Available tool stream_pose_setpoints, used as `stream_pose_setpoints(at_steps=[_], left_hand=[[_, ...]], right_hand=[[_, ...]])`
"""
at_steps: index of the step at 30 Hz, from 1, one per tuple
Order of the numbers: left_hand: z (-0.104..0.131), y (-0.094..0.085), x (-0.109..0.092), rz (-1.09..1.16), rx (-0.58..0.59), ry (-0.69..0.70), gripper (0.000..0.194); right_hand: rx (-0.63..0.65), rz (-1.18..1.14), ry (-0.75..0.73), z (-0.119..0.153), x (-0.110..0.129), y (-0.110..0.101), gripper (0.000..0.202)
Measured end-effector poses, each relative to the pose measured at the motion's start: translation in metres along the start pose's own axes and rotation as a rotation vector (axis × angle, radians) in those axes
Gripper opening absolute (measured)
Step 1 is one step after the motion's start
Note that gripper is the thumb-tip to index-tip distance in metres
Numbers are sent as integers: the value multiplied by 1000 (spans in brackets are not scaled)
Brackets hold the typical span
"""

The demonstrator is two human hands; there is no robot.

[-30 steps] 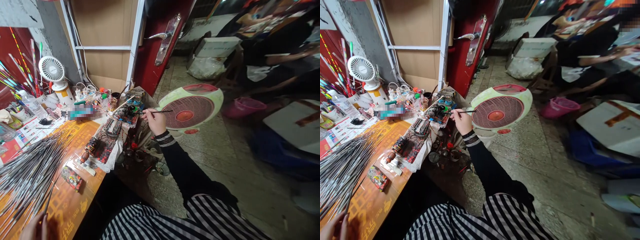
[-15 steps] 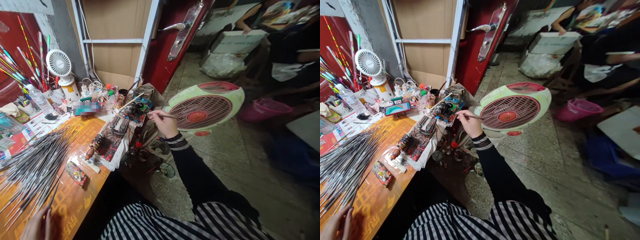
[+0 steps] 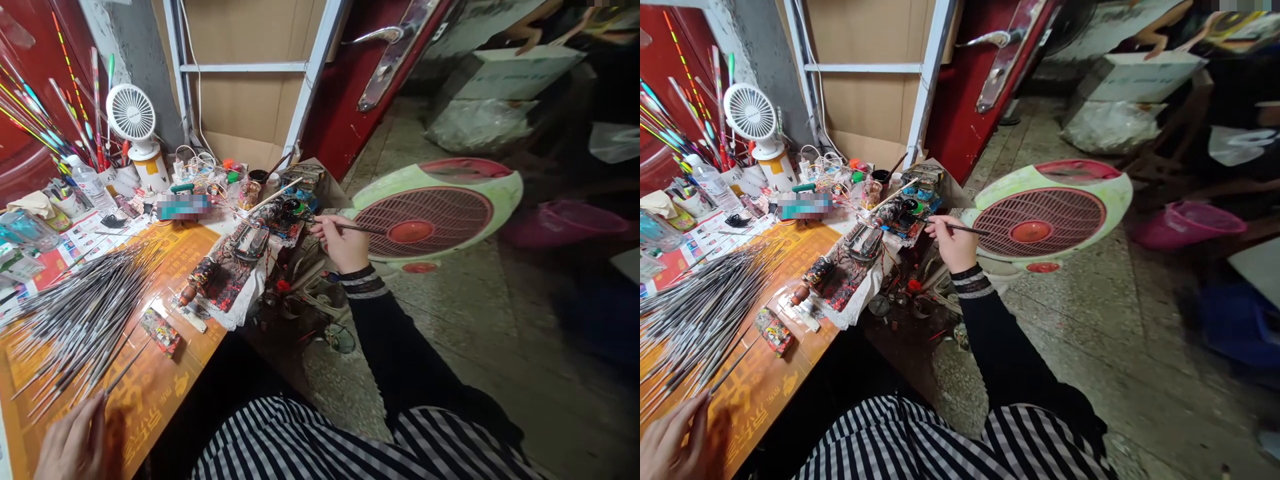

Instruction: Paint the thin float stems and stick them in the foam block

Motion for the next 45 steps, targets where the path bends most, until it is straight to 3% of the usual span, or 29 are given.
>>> stream_pose_setpoints(at_steps=[4, 8, 11, 15, 18, 22, 30, 45], left_hand=[[1, -8, -2, -7, -53, 33, 29], [-1, -15, -12, -16, -86, 56, 23], [-2, -16, -14, -21, -76, 34, 20], [0, -19, -11, -33, -68, 15, 16], [1, -21, -11, -52, -76, 20, 16], [2, -22, -11, -63, -83, 33, 16], [6, -26, -10, -102, -108, 54, 17], [9, -19, -10, -92, -60, -13, 19]], right_hand=[[-135, -67, -42, 23, 16, -18, 34], [-192, -142, -141, 80, 48, -15, 31], [-94, -109, -184, 132, 72, 6, 29], [139, -107, -244, 191, 97, 45, 27], [301, -188, -304, 224, 116, 73, 25], [450, -364, -390, 256, 141, 102, 37], [572, -496, -477, 294, 161, 133, 40], [679, -564, -481, 324, 163, 151, 44]])
Point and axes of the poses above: each hand's wrist, its own z-axis away from the middle knuckle, its own y-axis out of the palm, x = y × z, the point moved 10 cm from there along -z, towards the middle knuckle, and after that the axes turned 6 degrees about -z, right-handed, at the moved point
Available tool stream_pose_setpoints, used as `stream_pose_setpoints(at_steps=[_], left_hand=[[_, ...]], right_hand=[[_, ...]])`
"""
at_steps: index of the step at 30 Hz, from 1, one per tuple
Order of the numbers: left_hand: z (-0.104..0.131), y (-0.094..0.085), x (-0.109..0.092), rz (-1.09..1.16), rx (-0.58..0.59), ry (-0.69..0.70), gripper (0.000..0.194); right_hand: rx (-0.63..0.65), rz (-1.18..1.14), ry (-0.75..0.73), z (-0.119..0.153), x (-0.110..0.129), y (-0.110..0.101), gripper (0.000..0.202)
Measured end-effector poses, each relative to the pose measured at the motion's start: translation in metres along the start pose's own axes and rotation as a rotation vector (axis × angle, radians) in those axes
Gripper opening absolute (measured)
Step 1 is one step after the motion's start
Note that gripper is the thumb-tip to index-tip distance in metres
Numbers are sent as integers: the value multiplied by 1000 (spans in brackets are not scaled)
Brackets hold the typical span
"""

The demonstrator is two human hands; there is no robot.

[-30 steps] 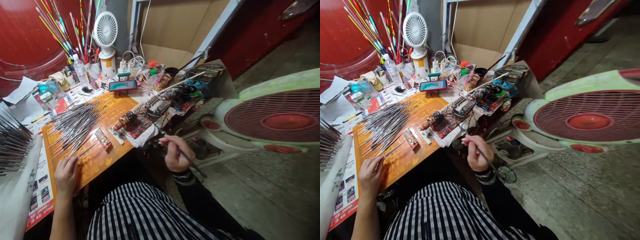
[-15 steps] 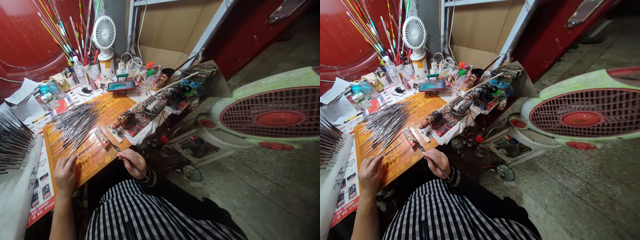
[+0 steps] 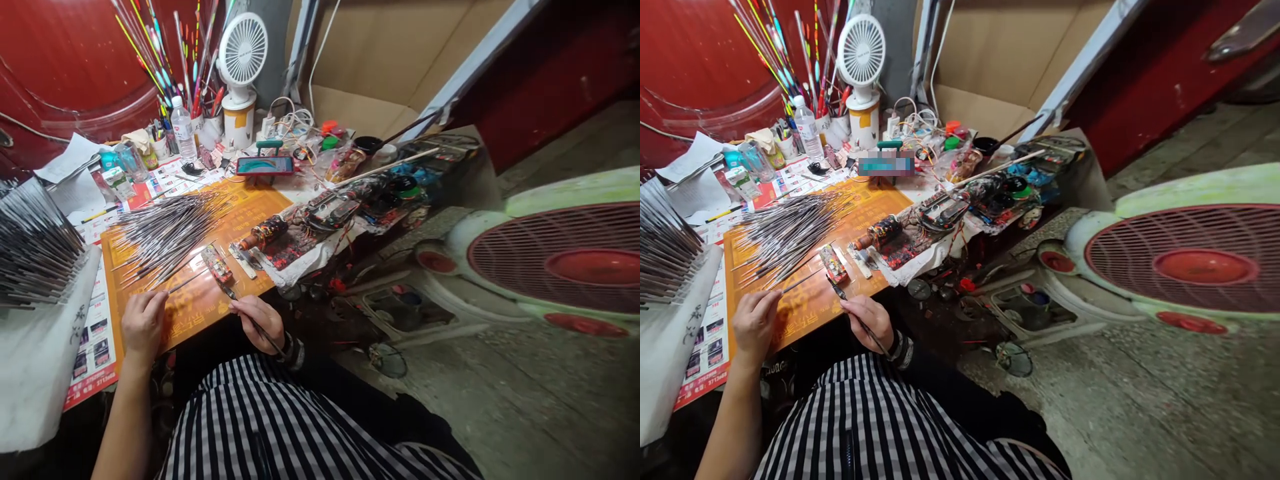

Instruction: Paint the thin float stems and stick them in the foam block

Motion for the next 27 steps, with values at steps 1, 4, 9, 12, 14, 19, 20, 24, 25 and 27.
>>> stream_pose_setpoints(at_steps=[1, 4, 9, 12, 14, 19, 20, 24, 25, 27], left_hand=[[0, -1, 0, 7, 0, -4, 19], [3, -2, 2, 6, 5, -21, 20], [6, -3, 3, 2, 6, -6, 21], [4, 0, 2, 11, 7, 0, 21], [3, 1, 1, 27, -2, -8, 19], [4, 3, -3, 71, -27, -14, 18], [4, 3, -4, 72, -31, -14, 18], [6, 1, -5, 73, -49, -34, 17], [7, 0, -5, 76, -52, -38, 16], [8, -1, -6, 80, -55, -42, 15]], right_hand=[[6, -5, 2, 1, -1, 1, 44], [12, -22, 9, 2, -2, 4, 45], [7, -22, 7, 5, -1, 5, 47], [5, -7, 1, 6, 0, 6, 48], [10, -4, -6, 6, 2, 7, 49], [85, -7, -51, 4, 13, 23, 52], [113, -9, -71, 4, 16, 30, 52], [195, -29, -165, 8, 30, 59, 53], [207, -31, -180, 9, 32, 66, 54], [225, -23, -197, 11, 36, 76, 55]])
Point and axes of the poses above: each hand's wrist, its own z-axis away from the middle knuckle, its own y-axis out of the palm, x = y × z, the point moved 10 cm from there along -z, towards the middle knuckle, and after that the axes turned 6 degrees about -z, right-handed, at the moved point
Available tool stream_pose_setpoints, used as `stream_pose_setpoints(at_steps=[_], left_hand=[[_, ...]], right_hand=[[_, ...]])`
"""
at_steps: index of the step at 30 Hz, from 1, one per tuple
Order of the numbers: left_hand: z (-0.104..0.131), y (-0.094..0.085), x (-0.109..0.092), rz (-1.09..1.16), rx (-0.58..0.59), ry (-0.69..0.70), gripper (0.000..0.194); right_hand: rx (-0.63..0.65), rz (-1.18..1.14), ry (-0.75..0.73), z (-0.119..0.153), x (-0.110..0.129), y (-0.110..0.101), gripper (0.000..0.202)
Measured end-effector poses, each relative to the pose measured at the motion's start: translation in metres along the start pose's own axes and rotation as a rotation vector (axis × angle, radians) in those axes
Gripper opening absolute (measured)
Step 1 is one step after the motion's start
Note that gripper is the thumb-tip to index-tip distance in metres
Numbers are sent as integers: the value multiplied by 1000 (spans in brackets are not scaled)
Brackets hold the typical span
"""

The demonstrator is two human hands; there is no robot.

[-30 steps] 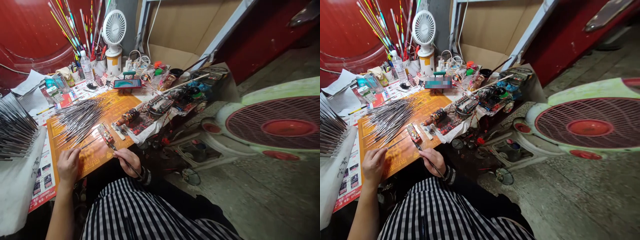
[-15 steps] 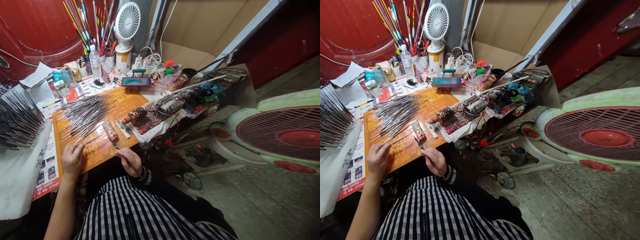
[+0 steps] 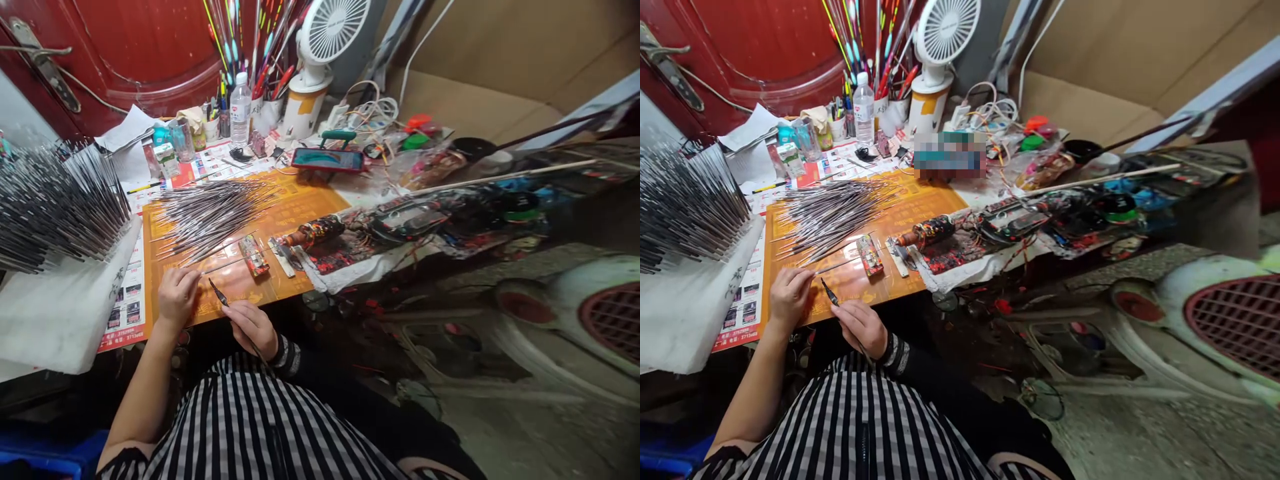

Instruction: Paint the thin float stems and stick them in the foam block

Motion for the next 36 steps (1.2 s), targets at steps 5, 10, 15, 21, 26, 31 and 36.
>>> stream_pose_setpoints(at_steps=[5, 10, 15, 21, 26, 31, 36], left_hand=[[2, -2, -2, -5, -14, 11, 12], [3, -2, -2, -10, -12, 12, 12], [3, -2, -1, -2, -10, 1, 12], [2, -1, -2, 2, 3, -6, 13], [2, -3, -3, -1, -8, 13, 11], [3, 0, 0, 13, 8, -7, 13], [4, 2, 4, 29, 32, -41, 16]], right_hand=[[16, 57, 15, -1, 2, 11, 56], [9, 83, 32, 2, 1, 13, 56], [23, 94, 54, 1, 0, 16, 55], [13, 87, 52, -1, 1, 15, 61], [22, 92, 66, 0, -1, 17, 59], [23, 49, 45, 0, 1, 13, 56], [9, 57, -7, 4, -1, -9, 54]])
Point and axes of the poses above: each hand's wrist, its own z-axis away from the middle knuckle, its own y-axis out of the palm, x = y × z, the point moved 10 cm from there along -z, towards the middle knuckle, and after that the axes turned 6 degrees about -z, right-handed, at the moved point
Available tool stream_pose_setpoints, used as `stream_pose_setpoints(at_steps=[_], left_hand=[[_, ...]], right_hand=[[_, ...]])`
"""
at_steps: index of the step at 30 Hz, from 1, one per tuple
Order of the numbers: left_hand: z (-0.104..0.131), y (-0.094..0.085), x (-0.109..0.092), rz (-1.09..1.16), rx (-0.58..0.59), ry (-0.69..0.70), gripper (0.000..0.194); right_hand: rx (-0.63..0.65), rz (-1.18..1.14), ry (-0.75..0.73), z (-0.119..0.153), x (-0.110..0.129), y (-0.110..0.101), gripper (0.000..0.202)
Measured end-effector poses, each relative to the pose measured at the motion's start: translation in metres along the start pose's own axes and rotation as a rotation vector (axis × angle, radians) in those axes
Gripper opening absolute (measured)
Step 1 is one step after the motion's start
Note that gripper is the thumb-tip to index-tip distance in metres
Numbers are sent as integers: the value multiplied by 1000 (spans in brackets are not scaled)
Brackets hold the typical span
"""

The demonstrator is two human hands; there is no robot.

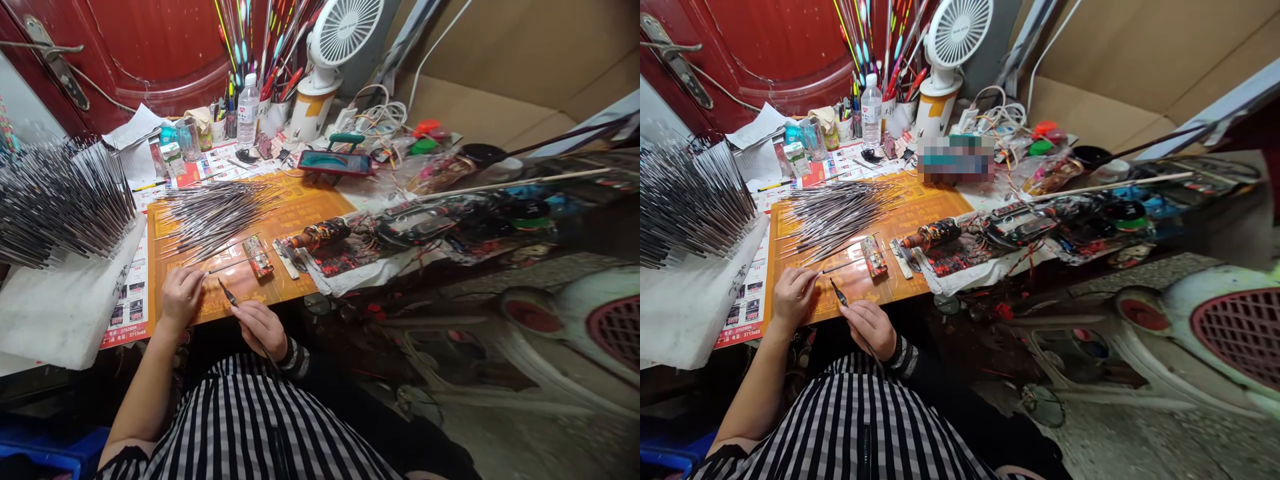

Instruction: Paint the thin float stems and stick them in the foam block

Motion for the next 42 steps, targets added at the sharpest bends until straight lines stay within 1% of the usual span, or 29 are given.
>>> stream_pose_setpoints(at_steps=[5, 8, 14, 21, 25, 31, 42], left_hand=[[-3, -4, -2, -12, -33, 30, 14], [-5, -5, -2, -7, -33, 39, 14], [-7, -4, 2, 6, -20, 26, 15], [-8, -7, -4, -25, -40, 81, 13], [-8, -7, -5, -27, -45, 86, 12], [-8, -6, -2, -16, -30, 61, 14], [-8, -7, -3, -13, -40, 65, 13]], right_hand=[[-117, 111, 30, 4, -20, -38, 55], [-146, 128, 80, 5, -32, -48, 55], [-141, 129, 85, 10, -39, -44, 57], [-121, 174, 102, 12, -41, -40, 58], [-106, 189, 103, 10, -40, -39, 58], [-118, 227, 101, 9, -38, -39, 59], [-152, 241, 142, 9, -40, -42, 56]])
Point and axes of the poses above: each hand's wrist, its own z-axis away from the middle knuckle, its own y-axis out of the palm, x = y × z, the point moved 10 cm from there along -z, towards the middle knuckle, and after that the axes turned 6 degrees about -z, right-handed, at the moved point
